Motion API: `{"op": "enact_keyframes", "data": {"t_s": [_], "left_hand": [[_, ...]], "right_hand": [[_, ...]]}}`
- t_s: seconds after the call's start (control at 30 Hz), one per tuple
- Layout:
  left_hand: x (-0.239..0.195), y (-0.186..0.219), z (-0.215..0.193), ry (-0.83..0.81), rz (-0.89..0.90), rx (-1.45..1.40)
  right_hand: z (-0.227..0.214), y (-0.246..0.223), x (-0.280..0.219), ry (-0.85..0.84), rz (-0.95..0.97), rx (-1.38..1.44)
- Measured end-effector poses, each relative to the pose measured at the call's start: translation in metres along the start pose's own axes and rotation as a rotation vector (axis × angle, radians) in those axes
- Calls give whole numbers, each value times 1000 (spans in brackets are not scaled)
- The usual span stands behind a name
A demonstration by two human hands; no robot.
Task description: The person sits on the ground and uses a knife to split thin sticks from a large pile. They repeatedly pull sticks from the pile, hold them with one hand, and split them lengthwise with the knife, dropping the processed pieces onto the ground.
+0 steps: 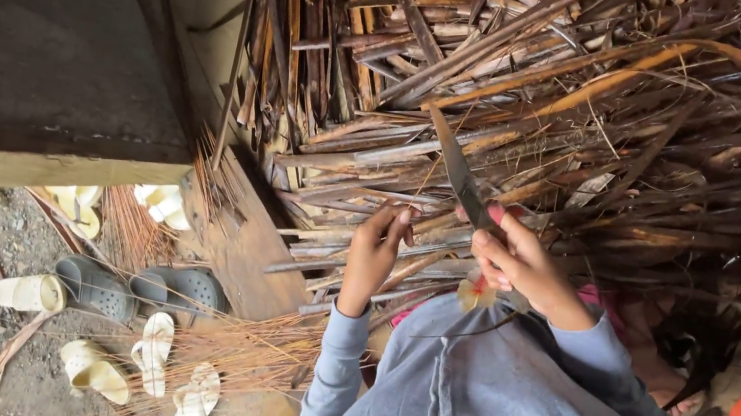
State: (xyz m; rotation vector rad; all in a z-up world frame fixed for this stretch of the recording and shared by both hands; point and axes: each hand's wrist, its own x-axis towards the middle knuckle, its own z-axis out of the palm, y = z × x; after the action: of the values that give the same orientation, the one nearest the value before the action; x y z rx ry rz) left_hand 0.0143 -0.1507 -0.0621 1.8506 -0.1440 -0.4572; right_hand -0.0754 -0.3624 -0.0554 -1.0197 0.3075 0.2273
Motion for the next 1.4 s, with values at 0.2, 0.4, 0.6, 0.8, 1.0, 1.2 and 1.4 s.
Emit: {"op": "enact_keyframes", "data": {"t_s": [0.2, 0.4, 0.6, 0.8, 1.0, 1.2, 1.4], "left_hand": [[-1, 34, 11, 40, 22, -79], [-7, 45, 18, 15, 127, -2], [-9, 49, 10, -1, 156, 85], [-13, 57, 0, 11, 176, 74], [-11, 69, -3, -25, 240, 84], [-14, 90, -10, -23, 277, 99], [-15, 68, -20, -58, 287, 134]], "right_hand": [[2, -4, 5, -99, -17, -106], [26, -9, 4, -185, 24, -16], [27, -14, 9, -107, 54, 74], [5, -31, 9, -63, 11, 158], [23, -45, -3, -173, 48, 133], [20, -36, -6, -218, 92, 135], [2, -46, -2, -186, 52, 81]]}}
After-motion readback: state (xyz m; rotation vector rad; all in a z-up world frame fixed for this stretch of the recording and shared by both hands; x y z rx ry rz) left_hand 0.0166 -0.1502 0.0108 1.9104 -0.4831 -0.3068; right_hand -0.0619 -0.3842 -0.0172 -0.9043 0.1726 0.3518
